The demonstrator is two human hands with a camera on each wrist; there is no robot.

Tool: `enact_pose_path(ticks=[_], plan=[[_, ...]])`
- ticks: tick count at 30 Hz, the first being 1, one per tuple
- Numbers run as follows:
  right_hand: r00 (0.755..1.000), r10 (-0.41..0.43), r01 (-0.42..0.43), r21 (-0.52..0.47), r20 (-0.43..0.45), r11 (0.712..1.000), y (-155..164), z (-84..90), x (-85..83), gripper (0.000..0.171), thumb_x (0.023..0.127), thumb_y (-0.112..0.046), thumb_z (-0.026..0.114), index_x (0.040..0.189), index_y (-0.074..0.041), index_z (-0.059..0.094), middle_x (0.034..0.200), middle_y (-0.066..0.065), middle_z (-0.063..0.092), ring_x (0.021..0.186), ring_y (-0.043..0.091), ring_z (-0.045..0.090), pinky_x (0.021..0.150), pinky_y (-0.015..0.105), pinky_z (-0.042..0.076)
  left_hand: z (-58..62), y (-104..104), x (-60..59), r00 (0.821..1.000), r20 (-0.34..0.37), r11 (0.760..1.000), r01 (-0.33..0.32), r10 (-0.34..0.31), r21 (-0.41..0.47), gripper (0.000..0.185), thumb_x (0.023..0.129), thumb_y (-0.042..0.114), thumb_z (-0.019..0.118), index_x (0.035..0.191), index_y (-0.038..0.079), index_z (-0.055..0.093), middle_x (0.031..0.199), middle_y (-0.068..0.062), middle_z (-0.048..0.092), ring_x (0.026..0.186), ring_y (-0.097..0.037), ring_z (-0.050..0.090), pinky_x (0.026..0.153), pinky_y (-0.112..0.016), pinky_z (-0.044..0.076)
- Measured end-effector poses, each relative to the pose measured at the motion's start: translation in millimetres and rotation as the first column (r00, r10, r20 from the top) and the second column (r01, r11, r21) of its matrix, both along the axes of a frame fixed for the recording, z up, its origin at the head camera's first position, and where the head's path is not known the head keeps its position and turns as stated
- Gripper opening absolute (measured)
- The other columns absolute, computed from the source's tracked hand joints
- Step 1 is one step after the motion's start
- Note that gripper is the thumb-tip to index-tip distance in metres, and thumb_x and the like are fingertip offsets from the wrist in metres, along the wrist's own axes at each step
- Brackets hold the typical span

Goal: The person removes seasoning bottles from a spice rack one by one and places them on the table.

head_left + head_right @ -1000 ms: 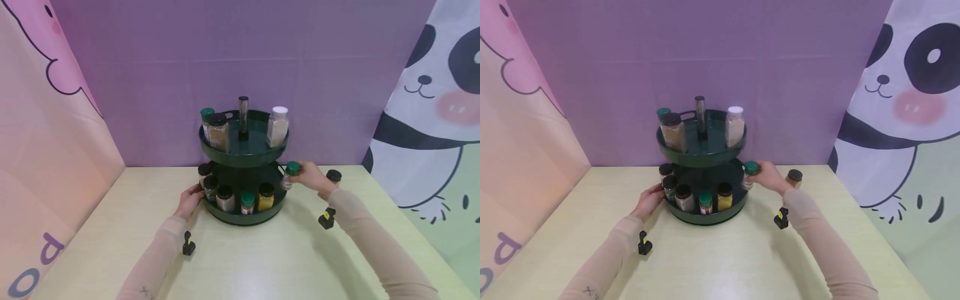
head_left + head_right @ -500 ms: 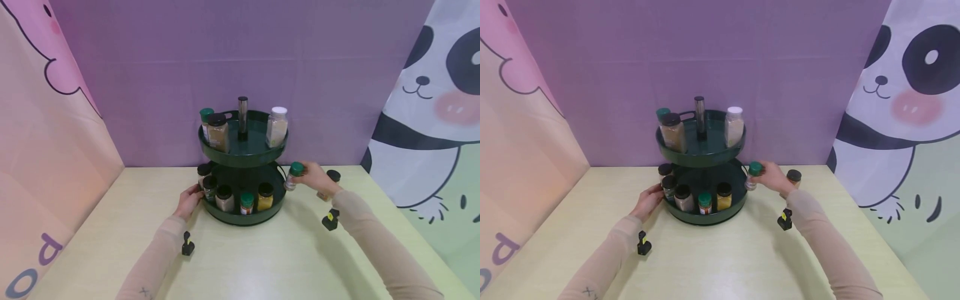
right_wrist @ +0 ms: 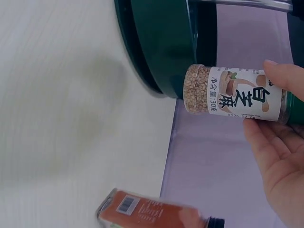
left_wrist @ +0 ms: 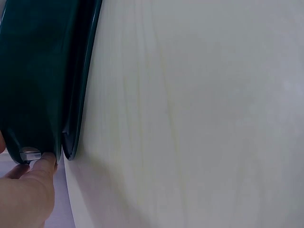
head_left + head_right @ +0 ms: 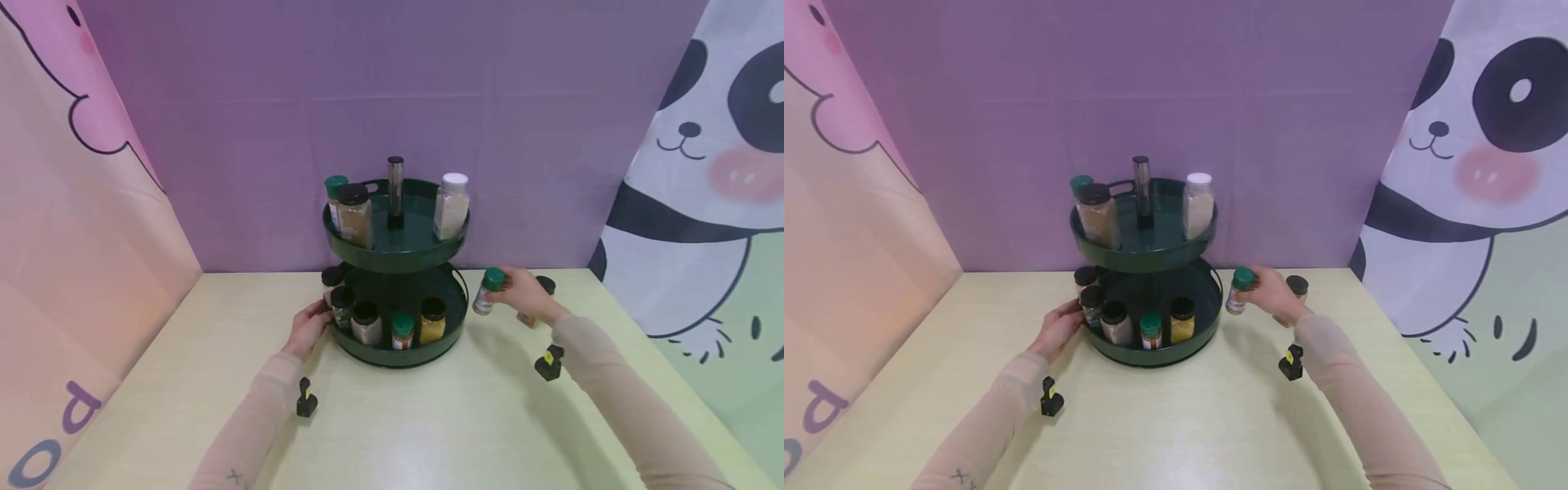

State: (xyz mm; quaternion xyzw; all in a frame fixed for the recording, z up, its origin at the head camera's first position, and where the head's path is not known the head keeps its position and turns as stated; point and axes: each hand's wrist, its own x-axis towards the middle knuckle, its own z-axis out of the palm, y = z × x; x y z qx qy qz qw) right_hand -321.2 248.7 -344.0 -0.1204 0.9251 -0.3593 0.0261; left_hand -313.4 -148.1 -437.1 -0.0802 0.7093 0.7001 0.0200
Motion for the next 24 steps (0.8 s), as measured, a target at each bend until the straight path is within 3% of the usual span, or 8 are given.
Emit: enact_pose_path(ticks=[11, 19, 24], plan=[[0.999, -0.044, 0.047, 0.092, -0.029, 0.995, 19, -10.3, 0.3, 0.048, 0.079, -0.025, 0.069, 0.113, 0.004, 0.052, 0.113, 0.024, 0.060, 0.104, 0.039, 0.058, 0.087, 0.050, 0.048, 0.1, 0, -0.7, 1.000, 0.000, 1.000, -0.004, 0.004, 0.002, 0.052, 0.089, 0.002, 0.045, 0.139, -0.006, 0.031, 0.144, -0.022, 0.033, 0.131, -0.030, 0.035, 0.108, -0.038, 0.033], [0.998, -0.062, 0.060, 0.060, 0.031, 0.996, 30, -13.9, 6.3, 0.052, 0.081, -0.025, 0.068, 0.118, 0.006, 0.049, 0.115, 0.026, 0.058, 0.103, 0.038, 0.058, 0.084, 0.046, 0.051, -0.5, 0, -0.4, 1.000, -0.002, 1.000, -0.006, 0.006, -0.008, 0.052, 0.089, 0.002, 0.045, 0.139, -0.006, 0.031, 0.143, -0.023, 0.035, 0.130, -0.031, 0.035, 0.108, -0.039, 0.032], [0.998, -0.050, 0.048, 0.052, 0.024, 0.997, 34, -16.5, 10.0, 0.054, 0.080, -0.025, 0.069, 0.118, 0.008, 0.049, 0.113, 0.027, 0.059, 0.100, 0.036, 0.059, 0.082, 0.044, 0.052, -1.2, 0, -0.9, 1.000, -0.001, 1.000, -0.009, 0.009, -0.001, 0.052, 0.089, 0.002, 0.045, 0.139, -0.005, 0.032, 0.143, -0.022, 0.035, 0.130, -0.030, 0.036, 0.108, -0.039, 0.033]])
